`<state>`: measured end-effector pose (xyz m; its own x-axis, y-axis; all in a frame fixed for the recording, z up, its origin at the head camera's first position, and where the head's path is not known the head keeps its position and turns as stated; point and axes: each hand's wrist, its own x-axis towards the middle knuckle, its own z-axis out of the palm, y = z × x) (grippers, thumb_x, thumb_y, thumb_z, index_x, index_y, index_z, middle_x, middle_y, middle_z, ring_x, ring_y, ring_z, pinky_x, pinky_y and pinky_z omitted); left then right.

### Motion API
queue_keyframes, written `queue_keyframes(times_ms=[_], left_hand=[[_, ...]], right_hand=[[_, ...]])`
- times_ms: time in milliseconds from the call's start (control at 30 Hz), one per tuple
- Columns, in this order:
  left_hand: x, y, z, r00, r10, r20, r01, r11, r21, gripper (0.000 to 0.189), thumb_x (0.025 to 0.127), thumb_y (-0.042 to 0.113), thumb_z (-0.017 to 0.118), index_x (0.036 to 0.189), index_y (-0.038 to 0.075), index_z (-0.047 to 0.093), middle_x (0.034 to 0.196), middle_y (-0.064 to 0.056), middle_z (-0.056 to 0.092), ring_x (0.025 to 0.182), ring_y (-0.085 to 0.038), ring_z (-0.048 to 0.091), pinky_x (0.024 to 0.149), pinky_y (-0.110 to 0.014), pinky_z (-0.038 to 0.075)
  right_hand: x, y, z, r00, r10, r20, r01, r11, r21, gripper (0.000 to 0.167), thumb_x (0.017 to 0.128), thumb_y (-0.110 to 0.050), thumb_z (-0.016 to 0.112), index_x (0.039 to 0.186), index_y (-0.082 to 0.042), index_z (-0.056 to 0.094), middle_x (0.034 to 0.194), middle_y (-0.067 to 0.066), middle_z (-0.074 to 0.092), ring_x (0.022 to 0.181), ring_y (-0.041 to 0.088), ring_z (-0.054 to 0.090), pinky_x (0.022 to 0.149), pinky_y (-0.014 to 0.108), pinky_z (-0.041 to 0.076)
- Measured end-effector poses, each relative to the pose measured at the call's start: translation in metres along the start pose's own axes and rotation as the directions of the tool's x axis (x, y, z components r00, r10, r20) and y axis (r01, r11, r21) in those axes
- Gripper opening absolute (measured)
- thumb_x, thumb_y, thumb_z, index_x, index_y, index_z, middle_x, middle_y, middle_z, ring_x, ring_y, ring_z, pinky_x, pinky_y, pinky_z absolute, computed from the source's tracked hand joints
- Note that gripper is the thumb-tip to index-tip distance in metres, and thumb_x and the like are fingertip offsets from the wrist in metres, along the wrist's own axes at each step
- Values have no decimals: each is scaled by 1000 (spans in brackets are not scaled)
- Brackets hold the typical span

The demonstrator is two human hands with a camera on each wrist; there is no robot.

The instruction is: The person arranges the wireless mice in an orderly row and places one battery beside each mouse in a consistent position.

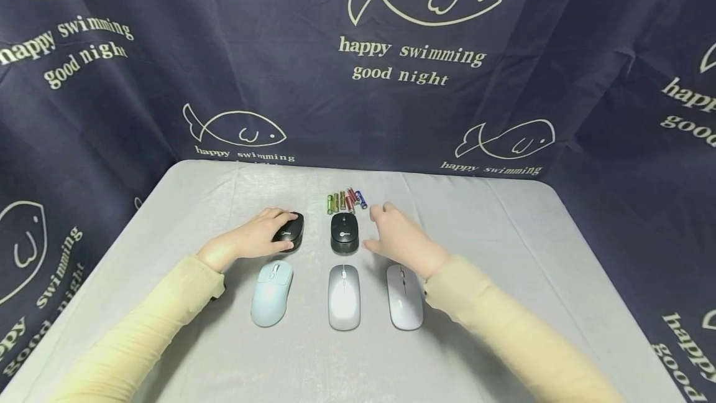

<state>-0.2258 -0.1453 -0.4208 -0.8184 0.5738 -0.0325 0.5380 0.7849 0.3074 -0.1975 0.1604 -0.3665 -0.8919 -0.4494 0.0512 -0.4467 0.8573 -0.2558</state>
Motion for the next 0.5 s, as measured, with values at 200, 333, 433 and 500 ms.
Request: queue_keyframes(times_ms=[200,333,433,500], left_hand=[[-1,0,-1,1000,-2,4,2,1000,4,64,89,36,62,138,1,43,137,-23,43,127,-37,38,104,-52,33],[-1,1,-2,1000,-6,10,6,1000,5,64,89,36,62,139,1,42,138,-23,43,128,-37,38,105,-52,33],[-1,1,-1,1000,-8,13,8,1000,4,64,89,36,62,139,1,42,139,-23,43,129,-37,38,105,-51,32],[0,0,-1,1000,-8,12,8,1000,4,64,89,36,62,139,2,42,138,-22,43,128,-37,38,106,-51,32]], right_hand=[[13,-4,0,999,-31,20,32,999,-16,49,81,-32,73,116,-4,53,106,14,55,89,28,59,82,43,51],[22,-5,1,999,-43,28,43,999,3,49,84,-35,70,120,-8,52,113,12,54,99,29,58,85,43,49],[30,-3,3,997,-76,16,76,997,14,50,82,-34,72,119,-6,54,114,12,56,103,29,58,88,42,48],[35,-2,4,995,-102,6,102,995,22,50,81,-32,73,118,-5,55,113,14,57,103,28,57,90,41,48]])
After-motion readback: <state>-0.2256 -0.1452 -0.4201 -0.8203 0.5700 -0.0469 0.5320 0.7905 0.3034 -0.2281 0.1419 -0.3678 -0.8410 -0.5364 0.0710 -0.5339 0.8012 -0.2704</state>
